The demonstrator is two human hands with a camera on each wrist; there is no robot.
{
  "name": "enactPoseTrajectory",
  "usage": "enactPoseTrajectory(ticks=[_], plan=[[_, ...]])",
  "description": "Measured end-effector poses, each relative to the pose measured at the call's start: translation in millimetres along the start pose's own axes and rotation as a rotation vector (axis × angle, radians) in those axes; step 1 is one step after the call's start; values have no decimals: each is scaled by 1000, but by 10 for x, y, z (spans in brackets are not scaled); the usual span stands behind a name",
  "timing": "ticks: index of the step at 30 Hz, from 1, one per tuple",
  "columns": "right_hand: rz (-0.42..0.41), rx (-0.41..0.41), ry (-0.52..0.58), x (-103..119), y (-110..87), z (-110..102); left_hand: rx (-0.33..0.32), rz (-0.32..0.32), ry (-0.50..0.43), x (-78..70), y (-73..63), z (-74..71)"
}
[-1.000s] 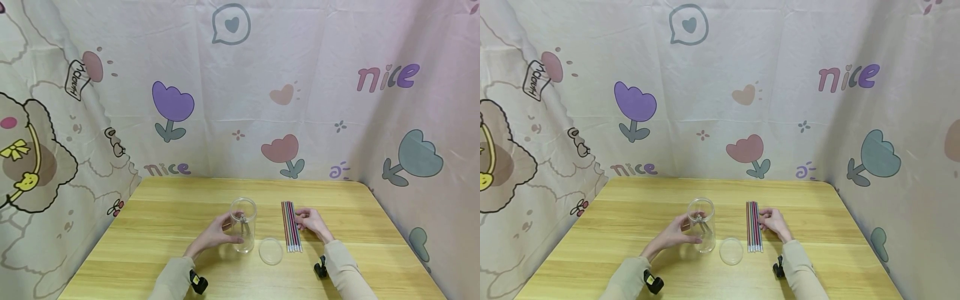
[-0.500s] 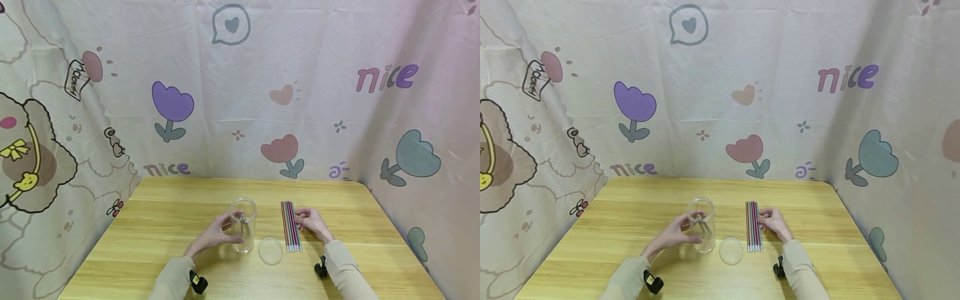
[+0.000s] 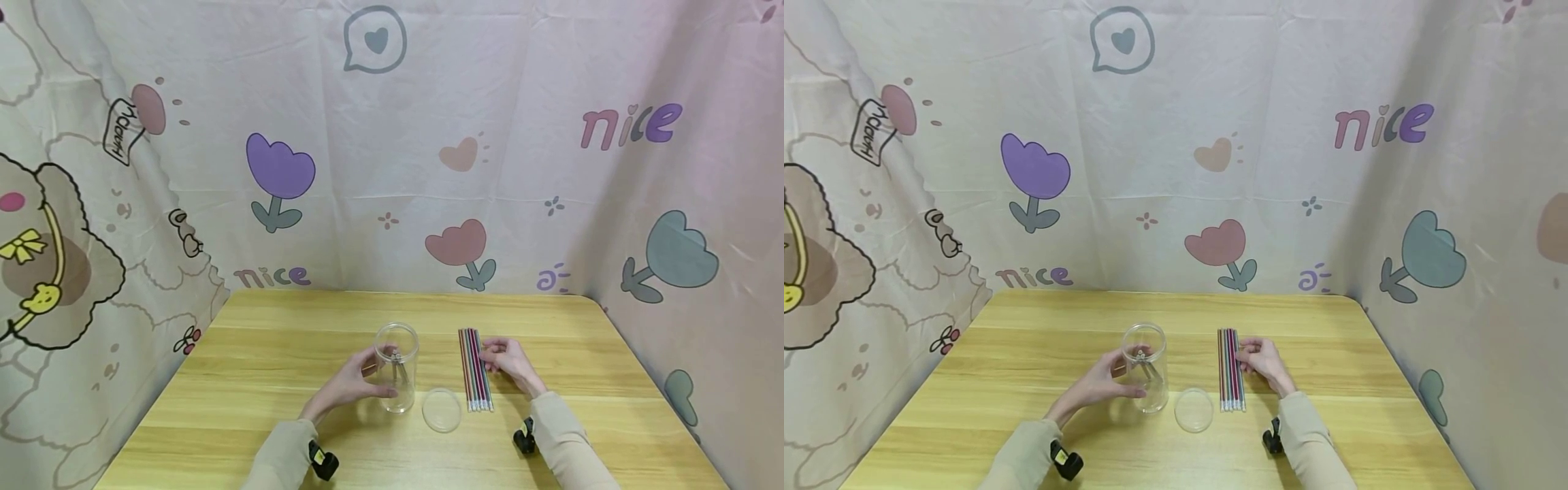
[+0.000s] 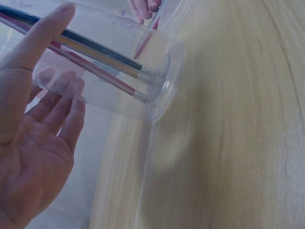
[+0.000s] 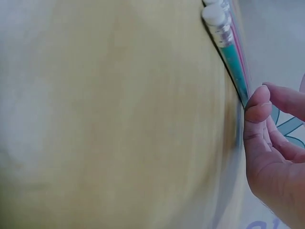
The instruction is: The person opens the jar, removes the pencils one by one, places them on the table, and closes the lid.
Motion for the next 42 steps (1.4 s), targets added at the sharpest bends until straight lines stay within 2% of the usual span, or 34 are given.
enactPoseTrajectory(ticks=[6, 14, 24, 35, 39, 42], plan=[[-19, -17, 21, 86, 6, 2, -1, 11, -2, 2, 8, -5], [-107, -61, -4, 354, -15, 26, -1, 19, -2, -11, 11, -8], [-247, 33, -11, 813, -138, 211, 4, 10, -2, -4, 14, -4], [-384, 82, -62, 1249, -271, 365, -1, 24, -1, -16, 6, 7], [-436, 135, -63, 1407, -312, 423, 1, 19, -5, -16, 5, 6], [-500, 207, -65, 1538, -345, 498, 0, 13, 0, -5, 7, 0]])
Point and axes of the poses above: each hand's wrist, its own y-axis towards the middle knuckle, its own z-axis out of the palm, x = y × z, the point moved 6 cm from there along y, towards the middle knuckle, and after that the axes turned 5 degrees about -x, right-handed, at the moved point
